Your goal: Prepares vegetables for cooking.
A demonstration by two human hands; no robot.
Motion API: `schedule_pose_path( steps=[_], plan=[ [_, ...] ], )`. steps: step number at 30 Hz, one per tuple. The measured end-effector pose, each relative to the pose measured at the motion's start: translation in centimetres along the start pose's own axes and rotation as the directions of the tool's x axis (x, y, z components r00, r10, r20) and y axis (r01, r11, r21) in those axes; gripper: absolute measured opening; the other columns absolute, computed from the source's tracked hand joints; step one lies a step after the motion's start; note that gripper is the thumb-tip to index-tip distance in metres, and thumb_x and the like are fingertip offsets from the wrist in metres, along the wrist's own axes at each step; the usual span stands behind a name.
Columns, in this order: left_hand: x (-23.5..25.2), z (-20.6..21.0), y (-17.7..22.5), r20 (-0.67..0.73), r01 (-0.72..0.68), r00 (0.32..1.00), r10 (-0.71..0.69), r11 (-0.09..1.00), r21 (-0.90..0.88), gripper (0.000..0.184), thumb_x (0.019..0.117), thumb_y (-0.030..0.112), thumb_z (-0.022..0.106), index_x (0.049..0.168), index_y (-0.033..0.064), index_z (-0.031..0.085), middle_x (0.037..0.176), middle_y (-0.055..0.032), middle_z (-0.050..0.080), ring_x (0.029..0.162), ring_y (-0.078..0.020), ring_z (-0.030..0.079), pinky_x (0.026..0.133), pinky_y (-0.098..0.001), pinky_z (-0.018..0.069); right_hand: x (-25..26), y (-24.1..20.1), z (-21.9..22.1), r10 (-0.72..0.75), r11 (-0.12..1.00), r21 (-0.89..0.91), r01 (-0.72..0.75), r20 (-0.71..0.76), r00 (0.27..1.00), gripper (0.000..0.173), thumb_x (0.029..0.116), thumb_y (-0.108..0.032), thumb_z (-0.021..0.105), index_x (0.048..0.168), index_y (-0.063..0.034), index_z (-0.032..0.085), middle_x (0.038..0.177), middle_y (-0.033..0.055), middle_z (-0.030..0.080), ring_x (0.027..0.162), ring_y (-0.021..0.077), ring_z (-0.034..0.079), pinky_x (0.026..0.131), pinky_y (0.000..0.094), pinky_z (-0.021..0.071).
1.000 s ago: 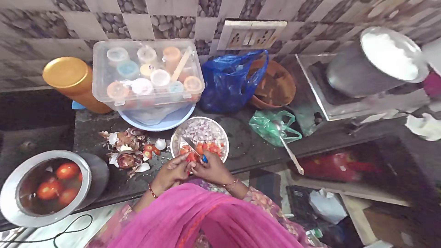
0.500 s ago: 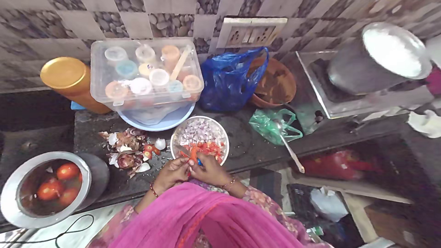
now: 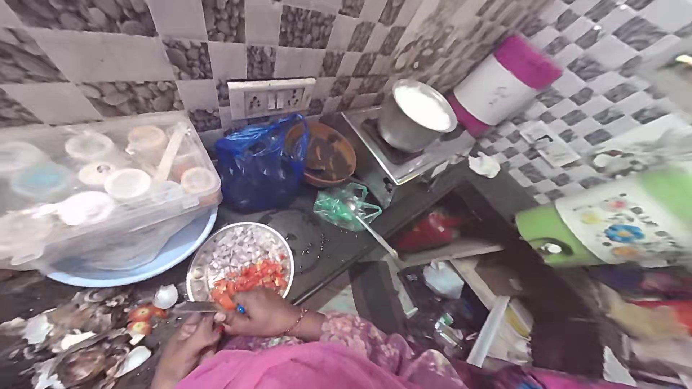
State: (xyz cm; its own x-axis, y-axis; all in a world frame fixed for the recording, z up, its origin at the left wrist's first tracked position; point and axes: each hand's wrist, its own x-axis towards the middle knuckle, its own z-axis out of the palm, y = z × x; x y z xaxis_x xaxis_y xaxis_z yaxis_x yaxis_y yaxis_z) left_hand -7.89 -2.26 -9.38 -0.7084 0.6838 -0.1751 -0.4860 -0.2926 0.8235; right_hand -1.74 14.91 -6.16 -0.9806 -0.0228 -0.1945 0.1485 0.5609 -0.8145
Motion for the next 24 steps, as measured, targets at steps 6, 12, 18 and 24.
schedule_pose_path(
  steps=[6,12,18,24],
  plan=[
    [0.5,-2.1,0.9,-0.102,0.013,0.992,0.069,0.765,0.644,0.034,0.0908,0.007,0.067,0.122,-0.0065,0.066,0.114,-0.01,0.071,0.096,-0.0043,0.069,0.088,-0.0221,0.0576,-0.6,-1.2,-2.8,0.167,0.93,-0.325,-0.171,-0.039,0.985,0.051,0.1066,-0.044,0.039,0.115,-0.0044,0.07,0.108,0.0165,0.072,0.103,0.0334,0.07,0.086,0.0572,0.053],
    [0.4,-2.5,1.4,-0.016,0.049,0.998,-0.059,0.623,0.78,0.038,0.0983,0.01,0.059,0.133,-0.0036,0.062,0.134,-0.0205,0.062,0.116,-0.0186,0.066,0.101,-0.0302,0.0534,0.2,-0.5,-3.5,0.047,0.812,-0.572,-0.114,-0.131,0.99,0.045,0.1071,-0.032,0.038,0.102,-0.0031,0.073,0.1,0.0173,0.071,0.099,0.0361,0.07,0.079,0.056,0.0549],
    [-2.7,-5.1,3.2,-0.112,0.019,0.988,0.106,0.635,0.773,0.034,0.0959,0.012,0.061,0.127,-0.0003,0.066,0.13,-0.0154,0.065,0.108,-0.0128,0.067,0.094,-0.0271,0.0559,-2.1,-4.0,-6.9,-0.264,0.793,-0.608,-0.022,-0.376,0.888,0.039,0.1058,-0.03,0.045,0.098,-0.0041,0.073,0.089,0.0138,0.071,0.081,0.0318,0.071,0.065,0.0516,0.0567],
    [-7.9,-7.6,8.1,-0.057,-0.079,0.953,0.297,0.427,0.901,0.033,0.0954,0.016,0.061,0.123,-0.0002,0.07,0.119,-0.016,0.069,0.106,-0.0186,0.068,0.095,-0.0335,0.055,-1.4,-4.1,-5.2,-0.496,0.759,-0.643,0.102,-0.47,0.73,0.047,0.1078,-0.028,0.038,0.097,0.0072,0.068,0.083,0.0229,0.069,0.074,0.0301,0.068,0.066,0.0388,0.0531]
  ],
)
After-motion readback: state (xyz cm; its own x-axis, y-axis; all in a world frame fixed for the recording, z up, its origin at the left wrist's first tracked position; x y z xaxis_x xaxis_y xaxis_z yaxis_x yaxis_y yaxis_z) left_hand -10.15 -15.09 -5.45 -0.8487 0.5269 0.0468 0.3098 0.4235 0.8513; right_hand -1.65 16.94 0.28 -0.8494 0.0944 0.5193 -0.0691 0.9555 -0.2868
